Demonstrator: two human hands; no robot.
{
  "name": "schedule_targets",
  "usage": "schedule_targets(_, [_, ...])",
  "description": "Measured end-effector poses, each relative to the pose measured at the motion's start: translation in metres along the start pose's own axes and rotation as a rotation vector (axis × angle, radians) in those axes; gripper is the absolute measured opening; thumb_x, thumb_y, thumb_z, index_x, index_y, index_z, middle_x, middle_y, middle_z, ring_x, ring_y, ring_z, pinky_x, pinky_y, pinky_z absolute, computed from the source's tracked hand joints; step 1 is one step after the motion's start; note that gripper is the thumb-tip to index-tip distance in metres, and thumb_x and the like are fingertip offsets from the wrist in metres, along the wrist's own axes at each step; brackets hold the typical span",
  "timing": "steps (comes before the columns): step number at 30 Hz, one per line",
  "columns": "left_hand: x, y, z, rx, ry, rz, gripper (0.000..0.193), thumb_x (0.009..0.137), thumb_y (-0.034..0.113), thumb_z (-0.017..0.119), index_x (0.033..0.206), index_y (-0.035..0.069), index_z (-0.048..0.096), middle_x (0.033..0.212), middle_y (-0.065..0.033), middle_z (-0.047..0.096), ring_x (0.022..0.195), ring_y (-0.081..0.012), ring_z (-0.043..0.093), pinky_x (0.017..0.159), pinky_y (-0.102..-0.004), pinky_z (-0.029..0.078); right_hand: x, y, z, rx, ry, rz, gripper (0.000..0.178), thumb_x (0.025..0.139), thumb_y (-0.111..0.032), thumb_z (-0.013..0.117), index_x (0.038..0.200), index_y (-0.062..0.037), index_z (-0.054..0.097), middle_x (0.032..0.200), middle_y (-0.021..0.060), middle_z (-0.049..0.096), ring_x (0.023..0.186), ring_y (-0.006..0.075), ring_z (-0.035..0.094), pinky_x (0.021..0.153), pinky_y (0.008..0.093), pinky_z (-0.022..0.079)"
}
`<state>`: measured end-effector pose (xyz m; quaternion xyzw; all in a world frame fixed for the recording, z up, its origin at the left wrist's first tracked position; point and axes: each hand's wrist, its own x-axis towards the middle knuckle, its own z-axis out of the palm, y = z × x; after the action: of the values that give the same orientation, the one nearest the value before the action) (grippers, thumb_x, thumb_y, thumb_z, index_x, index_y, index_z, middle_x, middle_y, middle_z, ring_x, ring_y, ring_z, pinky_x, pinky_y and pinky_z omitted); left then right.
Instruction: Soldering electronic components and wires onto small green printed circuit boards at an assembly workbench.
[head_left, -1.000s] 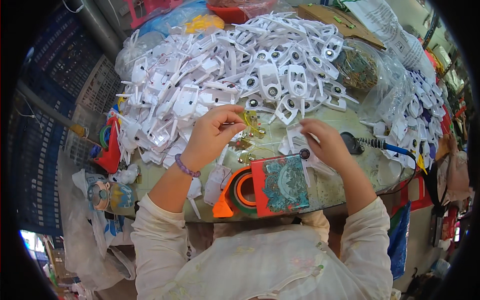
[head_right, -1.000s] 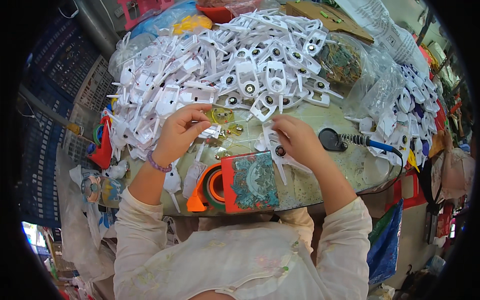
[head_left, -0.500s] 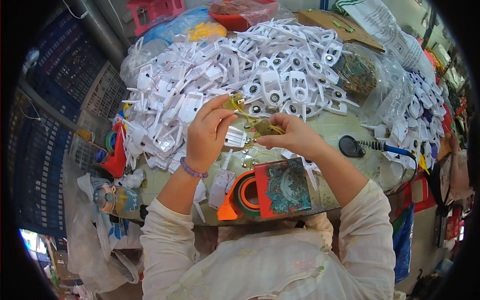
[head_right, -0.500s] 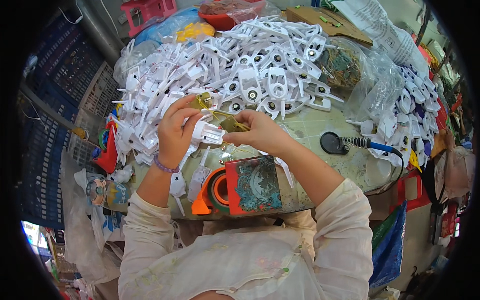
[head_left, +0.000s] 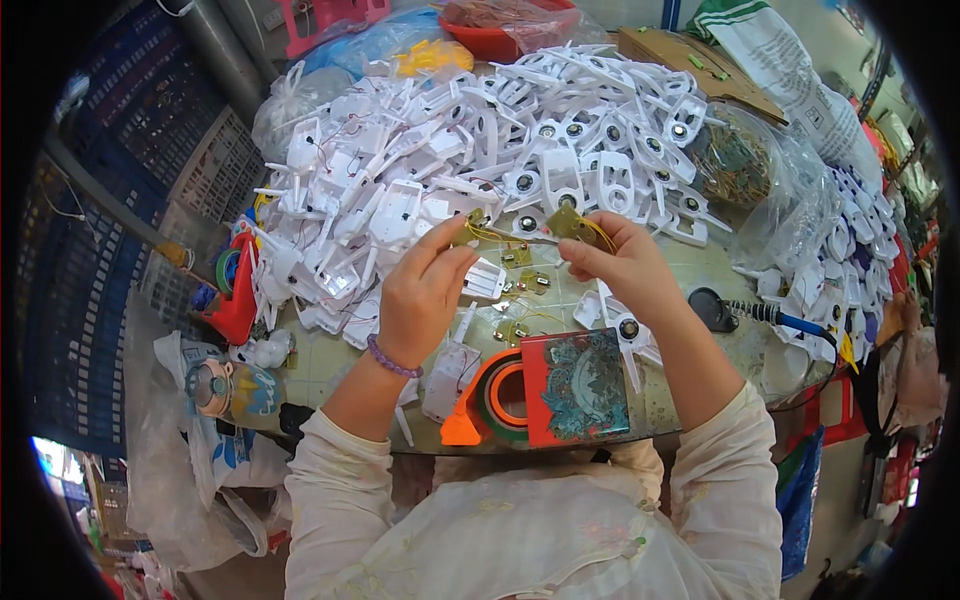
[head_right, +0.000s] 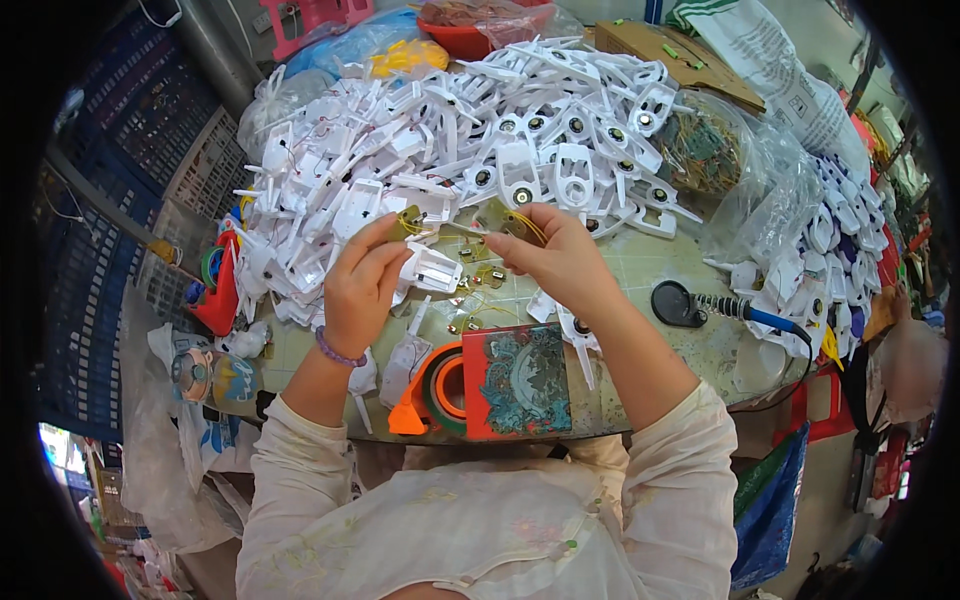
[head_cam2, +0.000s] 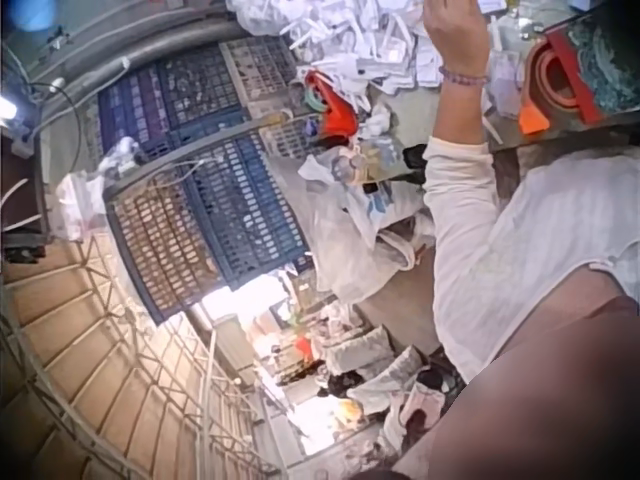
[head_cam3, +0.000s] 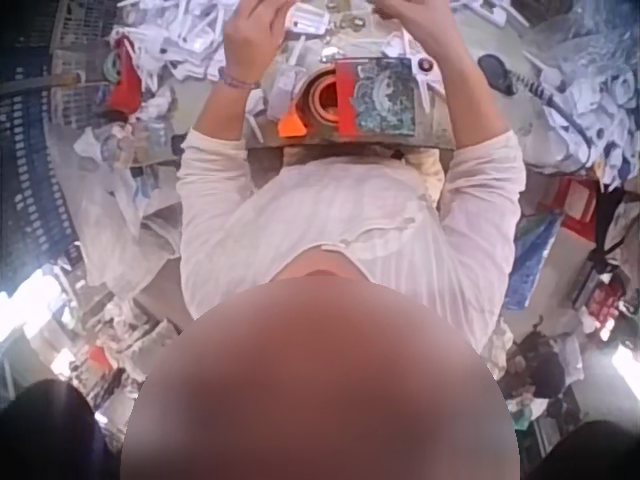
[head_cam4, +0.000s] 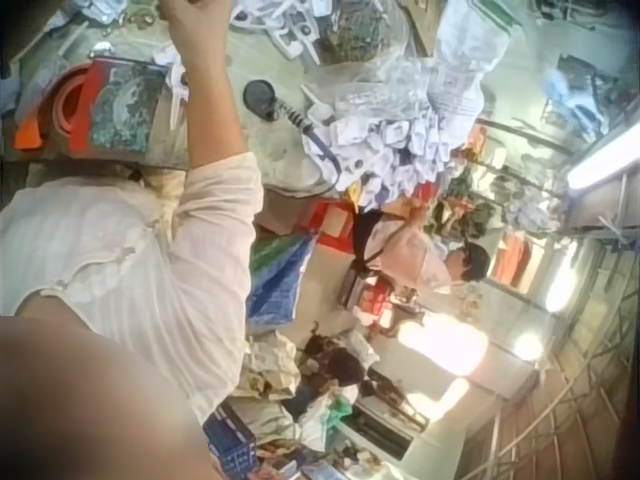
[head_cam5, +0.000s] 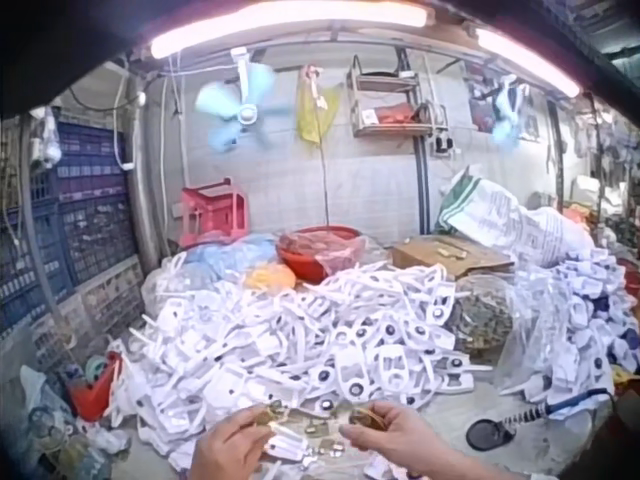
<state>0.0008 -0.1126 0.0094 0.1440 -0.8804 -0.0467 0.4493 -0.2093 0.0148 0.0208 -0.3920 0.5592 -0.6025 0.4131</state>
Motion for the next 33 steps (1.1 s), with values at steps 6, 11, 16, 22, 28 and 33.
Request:
schedule_targets(6, [-0.004, 0.014, -0.009, -0.858, -0.069, -0.616, 0.01, 0.084, 0.002, 0.069, 0.093, 0.001, 0.067, 0.118, -0.0081, 0.061, 0.085, -0.0096, 0.06, 0.07, -0.0242, 0.049, 0.004, 0.034, -0.013, -0.944, 0.03, -0.067, 0.037, 0.077, -0.019, 0.075, 0.109, -0.0036, 0.063, 0.086, 0.012, 0.065, 0.081, 0.0294, 0.063, 0.073, 0.0367, 0.051])
schedule_targets(11, [-0.019, 0.03, -0.011, -1.245, -0.145, -0.851, 0.01, 0.085, 0.002, 0.068, 0.094, 0.0, 0.067, 0.119, -0.0102, 0.059, 0.092, -0.0082, 0.057, 0.08, -0.0224, 0.047, -0.034, -0.009, 0.02, -0.794, -0.117, -0.677, 0.056, 0.071, -0.006, 0.075, 0.123, -0.0113, 0.056, 0.112, 0.0119, 0.057, 0.098, 0.0301, 0.058, 0.082, 0.0388, 0.049])
schedule_targets(16, [-0.028, 0.06, -0.011, -0.387, -0.176, -0.135, 0.019, 0.076, 0.002, 0.074, 0.092, 0.003, 0.066, 0.119, -0.013, 0.057, 0.095, -0.0234, 0.063, 0.073, -0.032, 0.053, -0.055, 0.006, 0.018, -0.55, -0.017, -0.576, 0.03, 0.081, -0.007, 0.071, 0.11, -0.0037, 0.062, 0.076, 0.0067, 0.061, 0.066, 0.0165, 0.06, 0.058, 0.0251, 0.046])
schedule_targets(22, [-0.044, 0.061, -0.003, -0.357, -0.113, 0.257, 0.032, 0.08, 0.005, 0.062, 0.112, 0.004, 0.059, 0.114, -0.0169, 0.059, 0.094, -0.031, 0.064, 0.077, -0.0382, 0.055, -0.089, -0.001, 0.024, 0.444, 0.022, 0.234, 0.022, 0.089, -0.011, 0.063, 0.108, -0.0012, 0.058, 0.09, 0.0055, 0.064, 0.071, 0.0118, 0.063, 0.063, 0.0238, 0.052])
schedule_targets(28, [-0.042, 0.063, -0.028, -0.325, -0.304, 0.202, 0.028, 0.079, 0.003, 0.068, 0.106, 0.007, 0.064, 0.113, -0.0128, 0.062, 0.105, -0.0302, 0.06, 0.089, -0.0402, 0.049, -0.103, 0.021, 0.007, 0.265, 0.044, 0.113, 0.036, 0.085, 0.001, 0.065, 0.118, -0.0028, 0.051, 0.097, 0.0056, 0.065, 0.081, 0.0103, 0.063, 0.069, 0.0239, 0.052])
schedule_targets(33, [-0.076, -0.004, -0.046, -0.306, -0.497, -0.403, 0.026, 0.08, 0.001, 0.063, 0.105, 0.006, 0.064, 0.112, -0.0104, 0.061, 0.102, -0.03, 0.06, 0.087, -0.0365, 0.048, -0.11, 0.015, -0.022, 0.089, -0.096, 0.189, 0.027, 0.086, 0.002, 0.063, 0.112, -0.0035, 0.058, 0.094, 0.005, 0.066, 0.083, 0.0089, 0.061, 0.072, 0.0237, 0.049])
